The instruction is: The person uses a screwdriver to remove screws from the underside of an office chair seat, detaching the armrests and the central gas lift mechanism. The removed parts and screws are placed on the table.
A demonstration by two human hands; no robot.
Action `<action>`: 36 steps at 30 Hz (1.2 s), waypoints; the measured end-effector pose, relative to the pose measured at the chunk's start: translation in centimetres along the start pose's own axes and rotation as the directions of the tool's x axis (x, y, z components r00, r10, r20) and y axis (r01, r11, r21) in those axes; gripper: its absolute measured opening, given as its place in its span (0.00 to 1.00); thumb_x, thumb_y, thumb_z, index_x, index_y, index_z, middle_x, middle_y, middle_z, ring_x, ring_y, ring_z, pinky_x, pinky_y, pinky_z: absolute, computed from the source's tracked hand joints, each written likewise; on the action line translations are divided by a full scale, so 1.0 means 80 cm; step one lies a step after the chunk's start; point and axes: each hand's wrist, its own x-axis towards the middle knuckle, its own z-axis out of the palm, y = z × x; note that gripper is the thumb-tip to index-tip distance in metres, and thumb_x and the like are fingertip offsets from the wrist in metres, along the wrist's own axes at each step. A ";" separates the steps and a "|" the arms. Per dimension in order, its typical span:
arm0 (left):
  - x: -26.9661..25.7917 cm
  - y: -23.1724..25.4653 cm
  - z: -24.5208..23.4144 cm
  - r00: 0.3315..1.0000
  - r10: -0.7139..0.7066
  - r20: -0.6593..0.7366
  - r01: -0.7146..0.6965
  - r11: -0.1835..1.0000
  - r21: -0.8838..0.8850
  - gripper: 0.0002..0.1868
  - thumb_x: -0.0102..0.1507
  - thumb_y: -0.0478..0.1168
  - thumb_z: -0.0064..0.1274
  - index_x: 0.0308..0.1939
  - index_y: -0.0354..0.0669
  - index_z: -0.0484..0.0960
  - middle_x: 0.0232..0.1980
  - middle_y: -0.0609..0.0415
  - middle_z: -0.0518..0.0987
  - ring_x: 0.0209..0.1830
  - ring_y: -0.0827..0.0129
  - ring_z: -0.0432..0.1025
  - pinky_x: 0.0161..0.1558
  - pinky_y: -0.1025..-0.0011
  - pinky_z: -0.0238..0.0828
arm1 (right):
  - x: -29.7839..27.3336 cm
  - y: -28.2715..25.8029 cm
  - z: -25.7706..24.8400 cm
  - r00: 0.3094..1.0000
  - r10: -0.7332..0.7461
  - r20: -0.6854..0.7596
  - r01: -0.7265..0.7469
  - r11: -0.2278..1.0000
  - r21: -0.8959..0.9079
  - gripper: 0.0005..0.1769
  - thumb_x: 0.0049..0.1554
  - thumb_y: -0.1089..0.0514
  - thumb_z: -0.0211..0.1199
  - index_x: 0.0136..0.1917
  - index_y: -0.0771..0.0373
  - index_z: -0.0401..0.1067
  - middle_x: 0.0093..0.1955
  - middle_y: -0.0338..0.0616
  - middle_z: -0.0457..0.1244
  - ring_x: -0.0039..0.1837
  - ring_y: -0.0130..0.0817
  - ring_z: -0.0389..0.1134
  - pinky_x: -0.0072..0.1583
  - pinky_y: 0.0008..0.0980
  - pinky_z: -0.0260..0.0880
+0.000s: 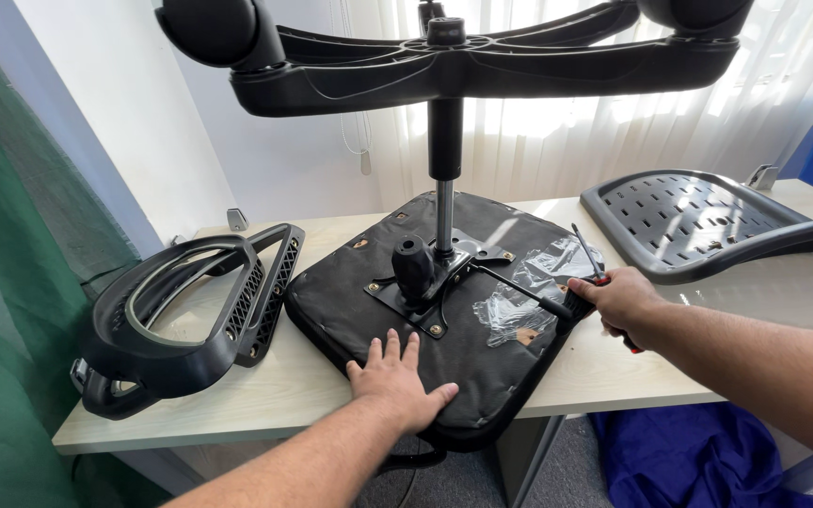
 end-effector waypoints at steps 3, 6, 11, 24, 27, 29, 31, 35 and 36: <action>-0.019 0.020 0.001 1.000 0.007 0.001 -0.007 1.000 0.008 0.58 0.63 0.79 0.39 0.84 0.53 0.34 0.87 0.47 0.34 0.86 0.51 0.33 0.80 0.42 0.38 | 0.022 0.001 -0.006 0.999 0.021 -0.041 -0.024 0.997 -0.072 0.27 0.58 0.39 0.68 0.42 0.68 0.71 0.27 0.44 0.59 0.26 0.33 0.59 0.31 0.35 0.61; -0.034 0.042 0.003 1.000 0.022 0.022 -0.022 1.000 -0.001 0.60 0.63 0.81 0.39 0.84 0.50 0.33 0.87 0.43 0.35 0.86 0.49 0.34 0.80 0.43 0.36 | 0.049 -0.002 -0.011 0.998 0.034 -0.058 -0.037 0.998 -0.051 0.26 0.58 0.39 0.68 0.43 0.66 0.71 0.28 0.43 0.59 0.27 0.32 0.55 0.31 0.35 0.59; -0.036 0.059 0.006 0.992 0.101 0.071 -0.102 0.995 0.009 0.58 0.63 0.81 0.37 0.84 0.50 0.39 0.85 0.39 0.40 0.85 0.46 0.35 0.80 0.43 0.35 | 0.076 -0.012 -0.016 0.995 0.036 -0.089 -0.046 0.992 -0.115 0.27 0.57 0.38 0.68 0.46 0.67 0.73 0.30 0.46 0.61 0.29 0.33 0.58 0.33 0.35 0.63; 0.104 -0.130 -0.004 0.974 -0.041 -0.223 0.037 0.999 -0.023 0.49 0.63 0.77 0.41 0.81 0.68 0.44 0.86 0.62 0.40 0.86 0.63 0.35 0.79 0.44 0.38 | -0.103 -0.011 0.047 0.921 -0.386 0.044 0.357 0.797 -0.487 0.34 0.52 0.34 0.71 0.63 0.58 0.76 0.61 0.48 0.71 0.58 0.37 0.75 0.63 0.38 0.75; 0.115 -0.146 0.006 0.991 -0.019 -0.130 0.028 0.997 0.067 0.45 0.64 0.79 0.29 0.82 0.79 0.36 0.87 0.66 0.32 0.87 0.66 0.28 0.82 0.41 0.28 | -0.127 -0.003 0.074 0.914 -0.338 0.225 0.405 0.724 -0.558 0.46 0.49 0.31 0.73 0.73 0.52 0.65 0.77 0.39 0.57 0.67 0.34 0.69 0.70 0.37 0.66; 0.117 -0.147 0.016 0.989 -0.024 -0.148 0.035 0.997 0.069 0.45 0.64 0.79 0.25 0.82 0.80 0.33 0.87 0.67 0.29 0.86 0.67 0.26 0.80 0.40 0.26 | -0.126 0.003 0.074 0.884 -0.408 0.226 0.462 0.694 -0.552 0.49 0.47 0.31 0.75 0.75 0.49 0.66 0.80 0.38 0.52 0.74 0.38 0.61 0.72 0.38 0.61; 0.119 -0.147 0.018 0.990 -0.025 -0.139 0.034 0.997 0.066 0.46 0.63 0.79 0.25 0.82 0.80 0.32 0.87 0.67 0.29 0.86 0.66 0.25 0.81 0.40 0.26 | -0.119 0.010 0.076 0.888 -0.399 0.230 0.459 0.719 -0.523 0.50 0.45 0.32 0.76 0.75 0.48 0.67 0.82 0.33 0.49 0.75 0.38 0.60 0.73 0.37 0.61; 0.117 -0.141 0.019 0.993 -0.057 -0.104 0.065 0.995 0.074 0.46 0.63 0.80 0.22 0.81 0.80 0.30 0.87 0.67 0.27 0.86 0.66 0.25 0.80 0.41 0.26 | -0.090 0.022 0.075 0.907 -0.341 0.248 0.422 0.747 -0.514 0.49 0.43 0.31 0.76 0.73 0.49 0.68 0.85 0.27 0.47 0.75 0.37 0.62 0.74 0.36 0.63; 0.114 -0.138 0.021 0.992 -0.066 -0.110 0.073 0.995 0.062 0.46 0.64 0.79 0.22 0.81 0.79 0.30 0.87 0.66 0.27 0.86 0.66 0.25 0.80 0.40 0.27 | -0.084 0.024 0.074 0.896 -0.362 0.257 0.444 0.720 -0.533 0.49 0.44 0.30 0.76 0.73 0.49 0.68 0.85 0.27 0.47 0.77 0.37 0.59 0.74 0.37 0.61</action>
